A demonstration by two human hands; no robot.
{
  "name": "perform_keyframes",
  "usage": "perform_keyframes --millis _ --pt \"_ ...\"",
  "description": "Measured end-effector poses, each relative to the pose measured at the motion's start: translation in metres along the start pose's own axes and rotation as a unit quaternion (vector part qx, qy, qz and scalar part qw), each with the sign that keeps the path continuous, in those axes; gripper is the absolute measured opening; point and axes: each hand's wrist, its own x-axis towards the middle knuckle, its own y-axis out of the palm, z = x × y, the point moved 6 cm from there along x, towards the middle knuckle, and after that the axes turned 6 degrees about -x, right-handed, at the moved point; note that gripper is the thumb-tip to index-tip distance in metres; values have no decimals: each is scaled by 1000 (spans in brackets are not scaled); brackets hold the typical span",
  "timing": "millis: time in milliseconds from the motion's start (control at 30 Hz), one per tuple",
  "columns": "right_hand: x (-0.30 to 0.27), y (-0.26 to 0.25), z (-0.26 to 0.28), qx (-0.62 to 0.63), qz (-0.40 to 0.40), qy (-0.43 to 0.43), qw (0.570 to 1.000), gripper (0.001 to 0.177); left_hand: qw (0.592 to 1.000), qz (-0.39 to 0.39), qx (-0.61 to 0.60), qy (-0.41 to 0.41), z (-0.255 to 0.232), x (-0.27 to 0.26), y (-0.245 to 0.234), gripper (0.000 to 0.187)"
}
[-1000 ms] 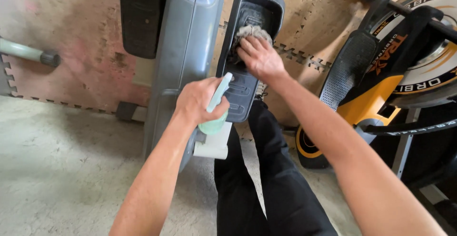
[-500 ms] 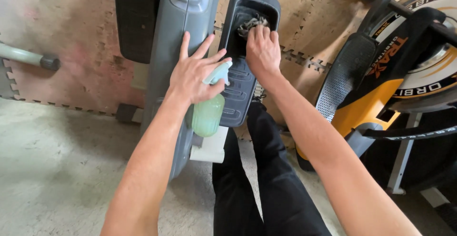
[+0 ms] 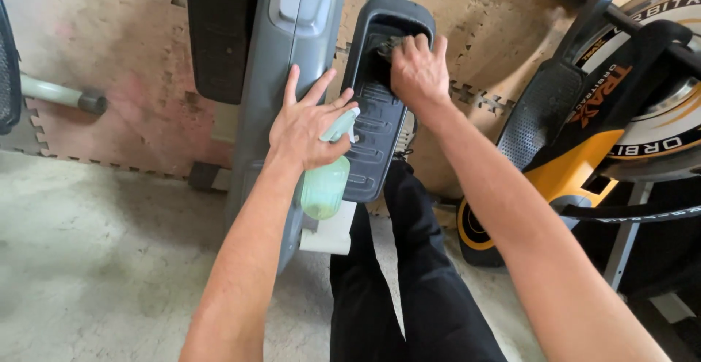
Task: Wiping down and cleaning various exercise machines using a spray bottle and a cloth.
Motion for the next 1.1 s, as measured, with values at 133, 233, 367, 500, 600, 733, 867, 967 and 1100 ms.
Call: perform_keyframes --millis 133,233,367,500,600,733,867,967,1100 --pt "6 28 7 -29 45 76 996 15 1000 6 5 -7 4 2 -1 55" --pt "1 40 7 20 16 91 996 20 1000 8 -4 -11 2 1 1 55" --pt "0 14 1 73 15 61 995 21 1000 3 2 -17 3 2 2 54" --pt "-6 23 3 1 69 93 993 18 1000 10 -11 -27 1 3 -1 54" --pt "-9 37 7 -37 106 156 981 15 999 35 4 -40 4 3 1 56" --pt "2 39 4 45 -10 228 972 15 999 30 5 -35 3 5 2 57" --pt "22 44 16 92 -96 206 969 24 999 19 8 -26 4 3 4 55" --pt "25 42 14 29 -71 118 990 37 999 14 -13 -29 3 3 0 55" --pt "14 21 0 -32 -30 42 998 44 1000 -1 -10 -22 5 1 4 54"
